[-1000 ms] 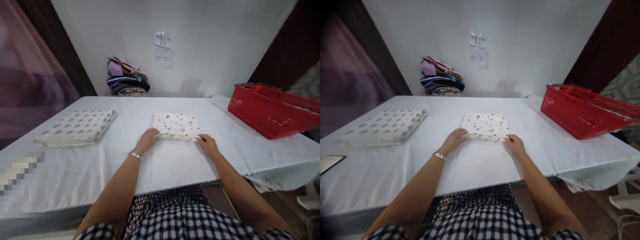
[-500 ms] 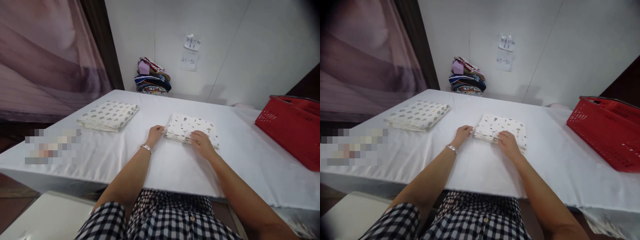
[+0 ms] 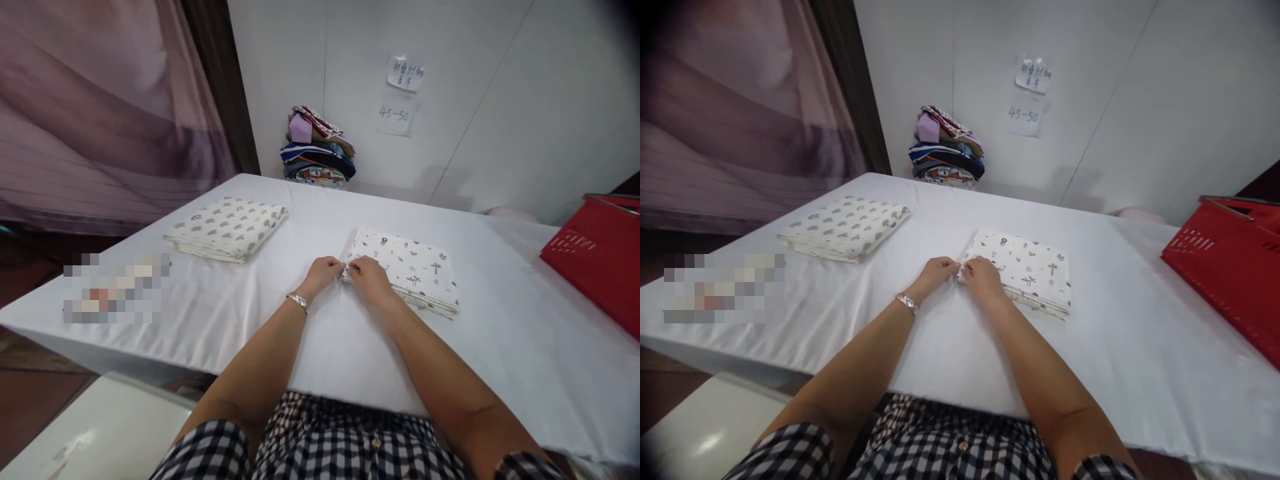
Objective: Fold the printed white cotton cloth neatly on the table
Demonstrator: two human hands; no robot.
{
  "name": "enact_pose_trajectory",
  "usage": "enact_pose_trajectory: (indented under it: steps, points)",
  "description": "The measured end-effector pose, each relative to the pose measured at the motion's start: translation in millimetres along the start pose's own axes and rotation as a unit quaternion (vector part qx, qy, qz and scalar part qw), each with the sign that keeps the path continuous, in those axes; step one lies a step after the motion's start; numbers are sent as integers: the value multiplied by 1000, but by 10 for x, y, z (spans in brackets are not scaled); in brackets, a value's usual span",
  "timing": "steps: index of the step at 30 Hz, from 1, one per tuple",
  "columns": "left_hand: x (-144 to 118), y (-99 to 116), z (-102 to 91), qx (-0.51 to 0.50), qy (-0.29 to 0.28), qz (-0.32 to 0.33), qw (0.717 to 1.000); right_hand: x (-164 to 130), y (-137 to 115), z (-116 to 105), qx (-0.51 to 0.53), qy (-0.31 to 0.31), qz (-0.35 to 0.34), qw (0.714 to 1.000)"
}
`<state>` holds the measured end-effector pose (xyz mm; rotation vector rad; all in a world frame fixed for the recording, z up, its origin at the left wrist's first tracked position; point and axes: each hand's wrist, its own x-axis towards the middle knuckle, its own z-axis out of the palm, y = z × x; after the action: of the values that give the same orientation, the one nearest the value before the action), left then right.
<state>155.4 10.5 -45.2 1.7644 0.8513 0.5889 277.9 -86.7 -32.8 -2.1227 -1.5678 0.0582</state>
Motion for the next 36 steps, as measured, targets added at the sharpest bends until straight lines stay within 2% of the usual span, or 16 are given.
enact_pose_trajectory:
  steps: [5,9,14,19,26,29,33,36]
  points:
    - [3,38,15,-22,-15,-15,1000,9,120,84,104,45,29,993]
    - [-21,90,20,-95,-42,-46,994,-18,140,108,158,107,1,982]
    - [-29,95,40,-140,-50,-62,987,-59,89,101,108,57,-59,991]
    - [-1,75,16,-168,-53,-57,983,-27,146,125,158,67,-24,985]
    - [-24,108,-51,-97,-49,-51,993,-10,189,146,207,98,-5,973]
    - [-46,103,-17,-63,-67,-31,995,-17,179,143,225,99,-1,969]
    - [-57,65,60,-4,-42,2,999,-12,188,154,257,96,14,962]
    - [-57,49,97,0,-37,18,999,-7,201,167,275,97,28,956]
